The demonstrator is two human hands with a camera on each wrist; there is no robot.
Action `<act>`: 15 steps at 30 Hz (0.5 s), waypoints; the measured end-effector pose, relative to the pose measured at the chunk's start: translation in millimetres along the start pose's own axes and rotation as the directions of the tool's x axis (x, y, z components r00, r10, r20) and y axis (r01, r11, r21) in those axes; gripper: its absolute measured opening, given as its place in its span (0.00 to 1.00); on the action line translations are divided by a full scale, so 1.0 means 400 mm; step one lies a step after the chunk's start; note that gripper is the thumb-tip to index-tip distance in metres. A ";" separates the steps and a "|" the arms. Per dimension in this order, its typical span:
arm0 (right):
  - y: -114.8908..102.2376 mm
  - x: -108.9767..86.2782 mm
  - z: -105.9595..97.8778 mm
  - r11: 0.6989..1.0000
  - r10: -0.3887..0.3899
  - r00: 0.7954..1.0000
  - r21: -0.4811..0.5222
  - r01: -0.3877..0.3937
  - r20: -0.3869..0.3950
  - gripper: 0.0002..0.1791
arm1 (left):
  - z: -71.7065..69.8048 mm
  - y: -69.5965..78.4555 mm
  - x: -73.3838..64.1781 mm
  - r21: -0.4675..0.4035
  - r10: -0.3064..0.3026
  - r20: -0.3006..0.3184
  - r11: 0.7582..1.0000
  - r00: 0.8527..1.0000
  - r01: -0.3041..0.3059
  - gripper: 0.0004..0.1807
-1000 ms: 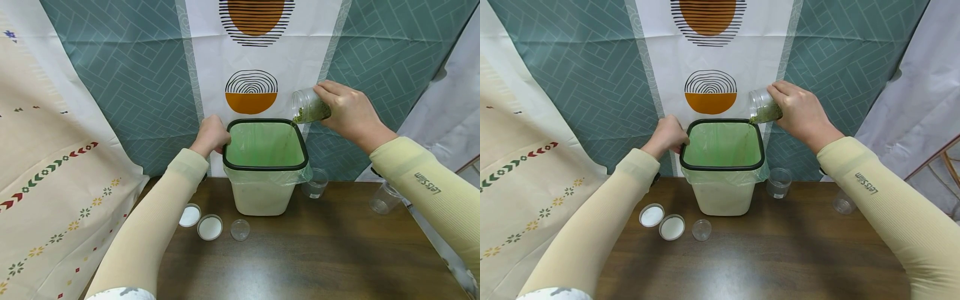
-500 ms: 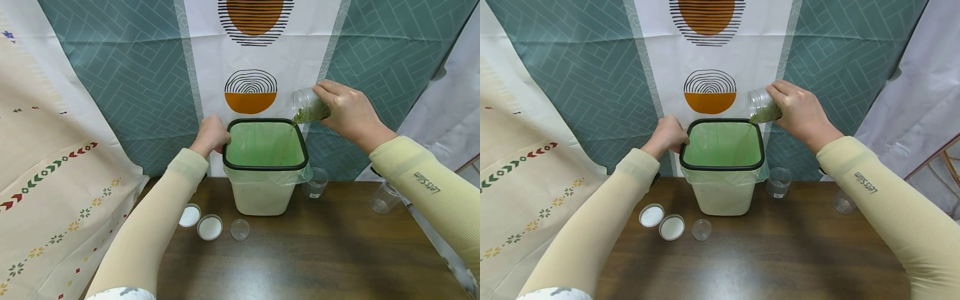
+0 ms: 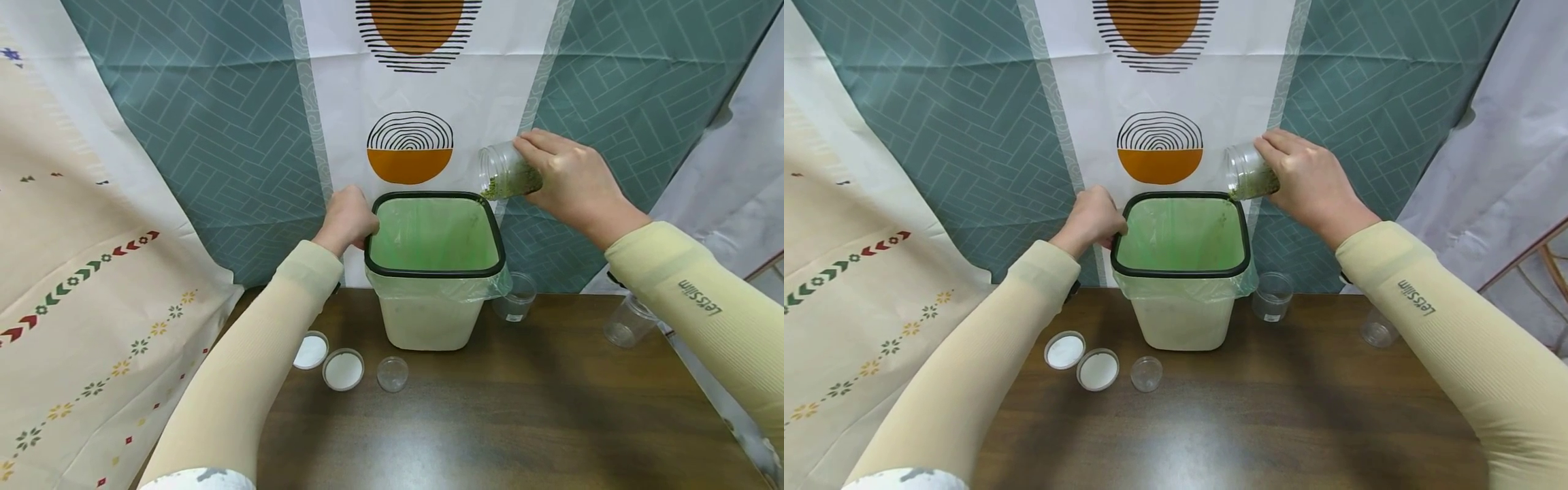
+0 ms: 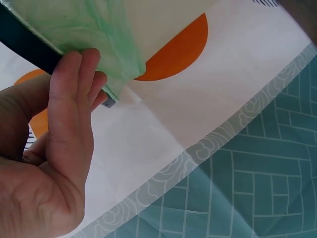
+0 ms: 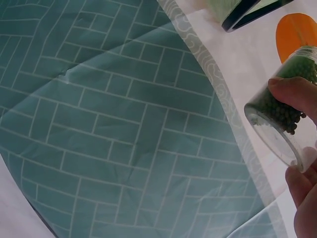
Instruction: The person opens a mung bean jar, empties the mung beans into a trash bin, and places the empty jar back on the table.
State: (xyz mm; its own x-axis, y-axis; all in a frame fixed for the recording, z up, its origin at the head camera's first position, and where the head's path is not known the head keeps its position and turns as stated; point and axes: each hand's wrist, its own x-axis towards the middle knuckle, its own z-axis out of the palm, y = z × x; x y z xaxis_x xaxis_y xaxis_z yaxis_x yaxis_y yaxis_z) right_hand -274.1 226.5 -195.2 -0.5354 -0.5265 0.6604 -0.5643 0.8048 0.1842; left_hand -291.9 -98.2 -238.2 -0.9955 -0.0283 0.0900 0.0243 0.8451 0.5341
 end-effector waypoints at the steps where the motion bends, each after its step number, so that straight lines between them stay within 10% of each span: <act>1: 0.001 0.000 0.000 1.000 0.001 1.000 -0.001 -0.001 0.000 0.45 | 0.001 0.000 0.000 0.001 0.004 -0.002 1.000 1.000 -0.004 0.10; 15: -0.003 0.003 -0.005 1.000 -0.014 1.000 -0.009 0.014 -0.009 0.44 | 0.007 0.003 -0.002 0.016 -0.012 -0.027 1.000 1.000 0.013 0.09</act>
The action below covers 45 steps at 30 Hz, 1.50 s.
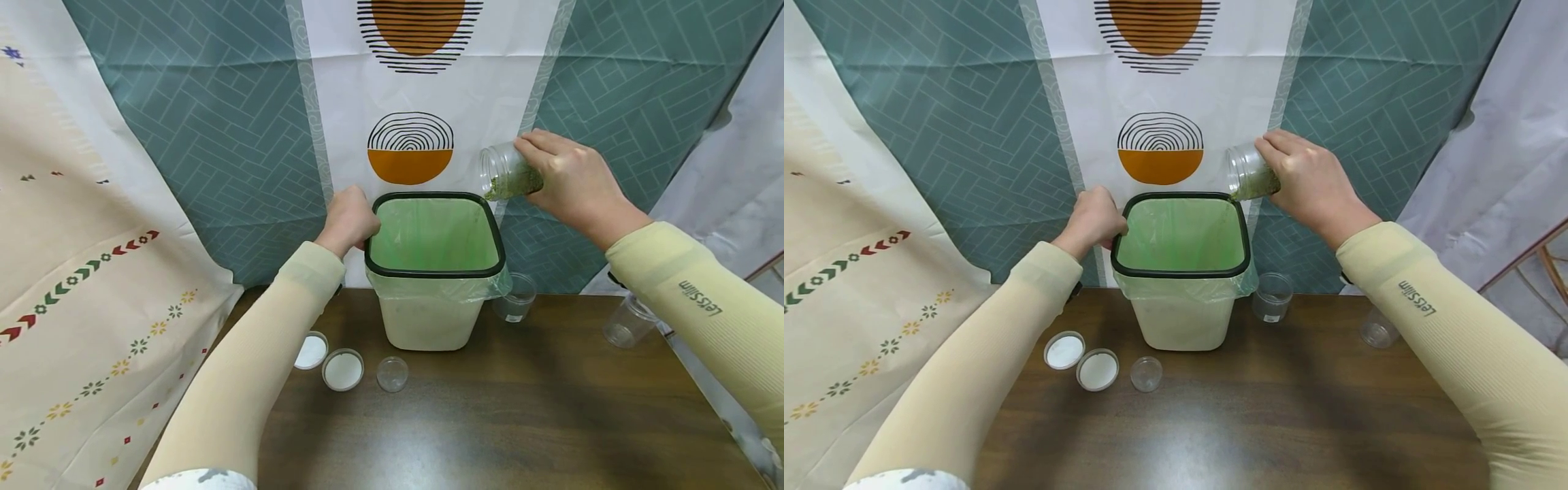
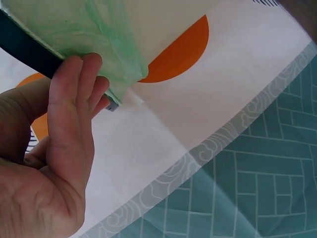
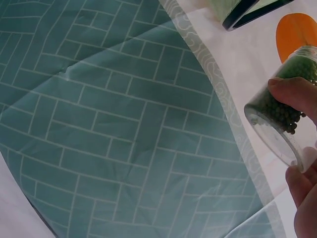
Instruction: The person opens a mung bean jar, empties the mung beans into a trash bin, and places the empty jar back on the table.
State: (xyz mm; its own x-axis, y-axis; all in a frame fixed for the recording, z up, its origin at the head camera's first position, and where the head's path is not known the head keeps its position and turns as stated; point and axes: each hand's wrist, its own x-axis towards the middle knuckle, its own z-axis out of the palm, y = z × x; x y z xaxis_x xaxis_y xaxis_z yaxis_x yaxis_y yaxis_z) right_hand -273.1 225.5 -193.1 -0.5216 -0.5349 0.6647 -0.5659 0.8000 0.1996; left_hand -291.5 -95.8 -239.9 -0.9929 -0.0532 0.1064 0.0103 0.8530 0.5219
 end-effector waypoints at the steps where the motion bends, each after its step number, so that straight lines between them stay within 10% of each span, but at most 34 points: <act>1: -0.001 0.001 0.000 1.000 0.001 1.000 0.000 -0.001 0.002 0.45 | 0.000 0.001 -0.001 0.003 -0.001 -0.001 1.000 1.000 0.001 0.09; 45: -0.008 0.012 0.004 1.000 -0.017 1.000 0.004 0.017 -0.011 0.44 | -0.001 0.009 -0.006 0.034 -0.018 -0.008 0.999 1.000 0.018 0.05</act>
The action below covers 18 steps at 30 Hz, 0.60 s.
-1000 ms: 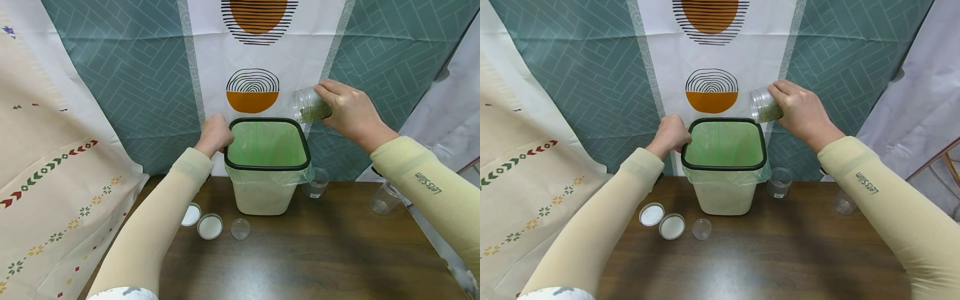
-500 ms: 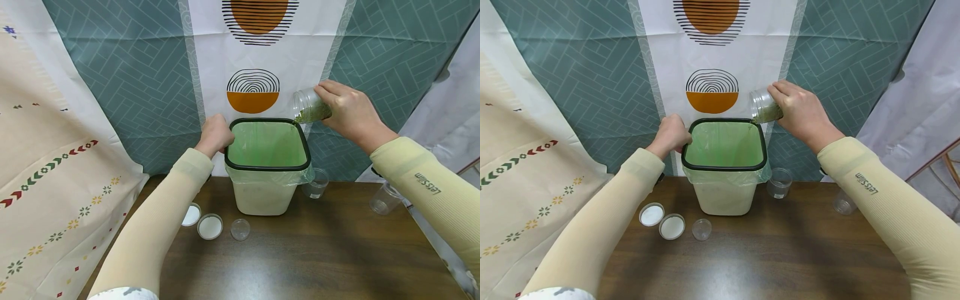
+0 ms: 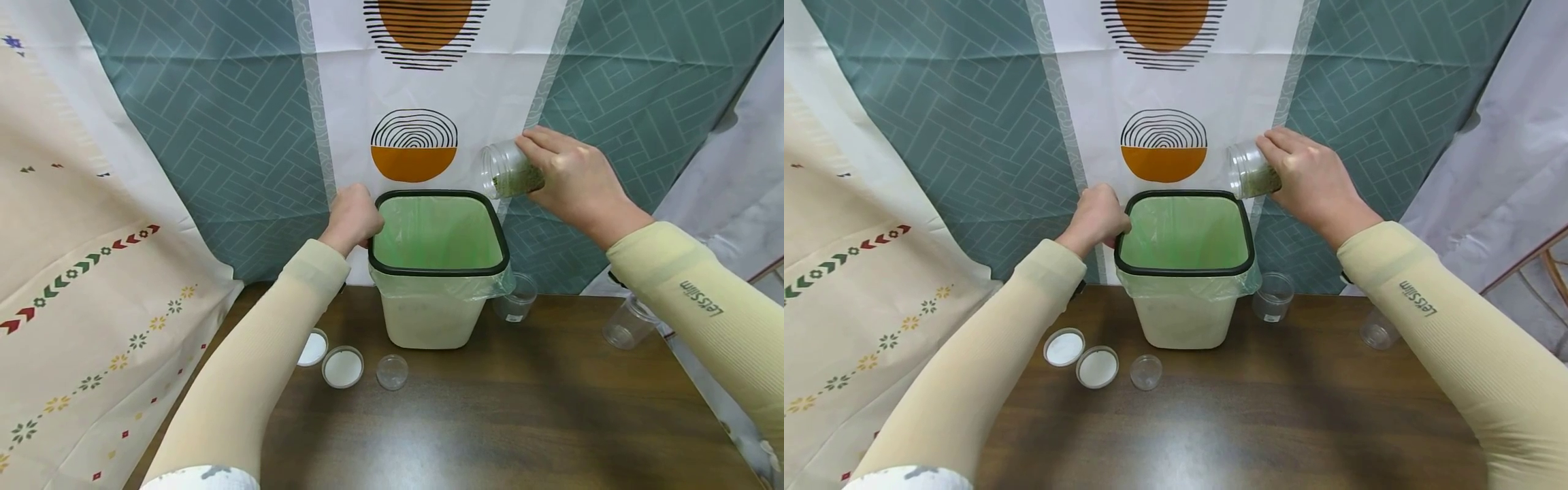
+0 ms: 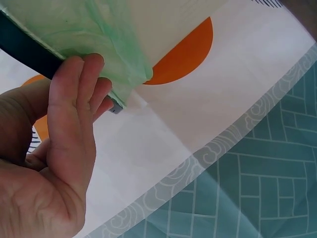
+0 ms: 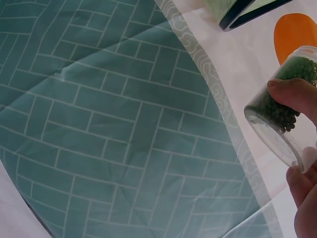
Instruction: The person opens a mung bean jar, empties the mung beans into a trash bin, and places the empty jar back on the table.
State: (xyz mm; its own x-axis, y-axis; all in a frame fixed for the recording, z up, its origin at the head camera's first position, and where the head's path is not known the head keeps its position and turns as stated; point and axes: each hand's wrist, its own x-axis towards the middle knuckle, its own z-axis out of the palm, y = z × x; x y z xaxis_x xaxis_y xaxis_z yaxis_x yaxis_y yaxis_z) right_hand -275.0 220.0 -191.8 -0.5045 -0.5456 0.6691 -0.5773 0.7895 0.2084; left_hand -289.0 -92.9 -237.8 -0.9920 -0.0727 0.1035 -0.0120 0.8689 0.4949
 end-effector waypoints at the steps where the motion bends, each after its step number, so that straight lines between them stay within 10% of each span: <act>1: 0.001 0.000 0.000 1.000 -0.001 1.000 -0.002 0.001 -0.002 0.44 | 0.000 0.001 -0.001 0.001 0.001 -0.002 1.000 1.000 -0.001 0.05; 18: 0.003 -0.002 0.009 1.000 -0.024 1.000 -0.015 0.024 -0.018 0.43 | 0.000 -0.002 -0.003 -0.023 0.013 0.005 1.000 1.000 -0.013 0.04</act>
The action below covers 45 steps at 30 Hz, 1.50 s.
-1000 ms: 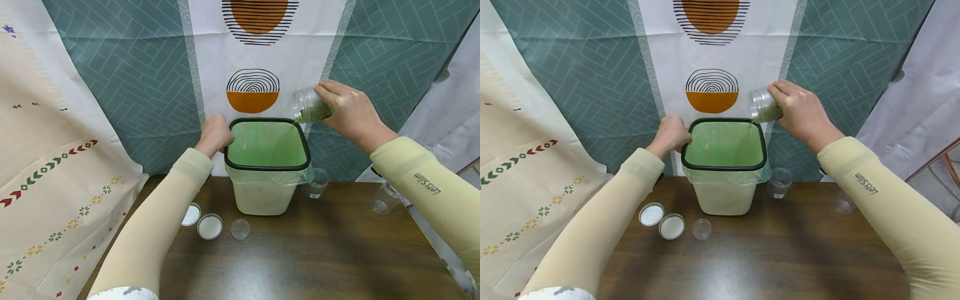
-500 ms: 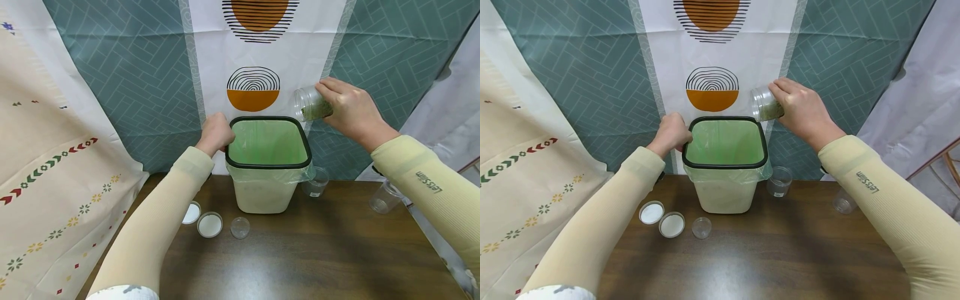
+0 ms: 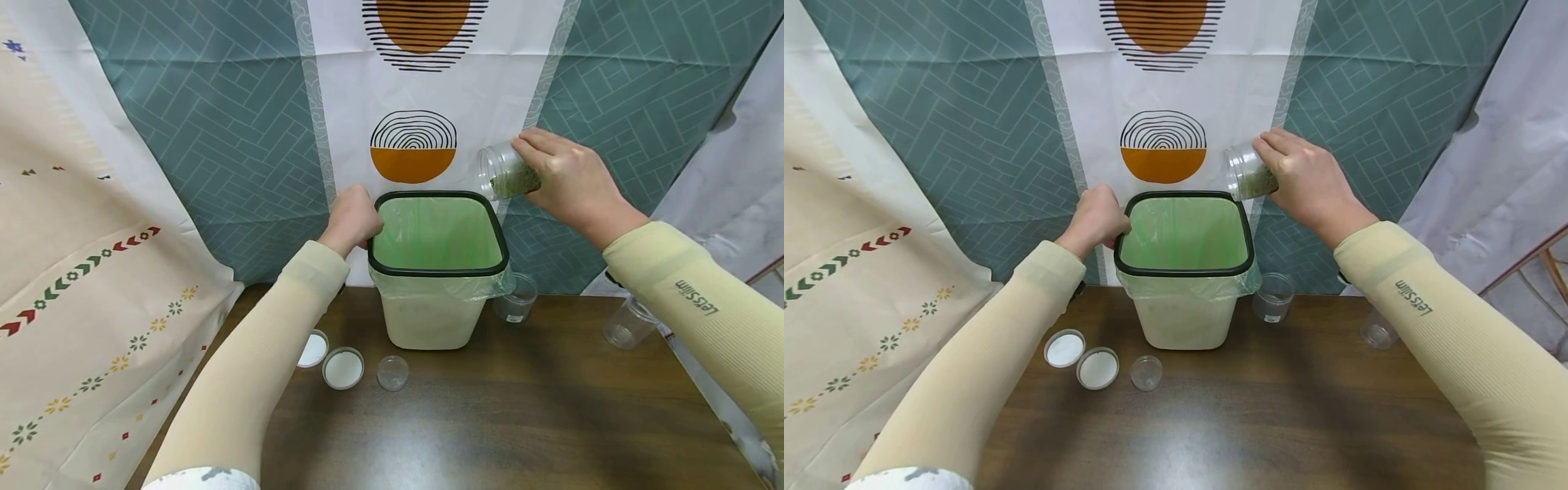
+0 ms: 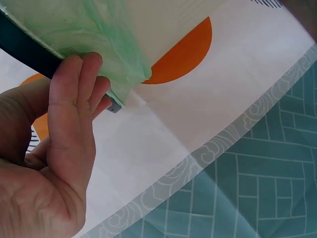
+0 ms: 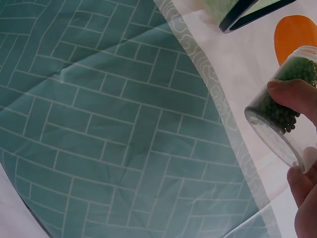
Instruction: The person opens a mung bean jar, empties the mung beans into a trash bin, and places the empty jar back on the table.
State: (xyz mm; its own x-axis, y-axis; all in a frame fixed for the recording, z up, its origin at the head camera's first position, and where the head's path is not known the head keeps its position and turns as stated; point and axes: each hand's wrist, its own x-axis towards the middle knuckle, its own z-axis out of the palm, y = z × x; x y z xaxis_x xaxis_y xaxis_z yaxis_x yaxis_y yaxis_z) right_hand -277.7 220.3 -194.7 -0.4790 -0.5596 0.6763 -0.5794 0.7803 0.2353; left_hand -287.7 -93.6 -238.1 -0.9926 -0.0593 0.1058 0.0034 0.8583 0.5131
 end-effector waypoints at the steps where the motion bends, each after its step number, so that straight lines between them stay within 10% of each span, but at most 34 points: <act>1: 0.000 0.000 0.000 1.000 0.000 1.000 0.000 0.000 0.000 0.43 | 0.000 0.000 0.000 -0.002 0.001 0.001 1.000 1.000 -0.001 0.04; 45: 0.001 0.004 -0.003 1.000 0.004 1.000 -0.005 -0.004 0.001 0.42 | -0.002 -0.009 0.007 -0.043 0.004 0.023 0.999 1.000 -0.003 0.05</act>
State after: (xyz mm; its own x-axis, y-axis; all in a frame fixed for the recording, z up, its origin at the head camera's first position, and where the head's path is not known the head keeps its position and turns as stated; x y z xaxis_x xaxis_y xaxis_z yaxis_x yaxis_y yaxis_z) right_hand -278.1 219.8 -192.8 -0.4817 -0.5572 0.6764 -0.5742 0.7837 0.2366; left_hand -290.4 -97.2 -238.9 -0.9951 -0.0442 0.0887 0.0119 0.8357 0.5490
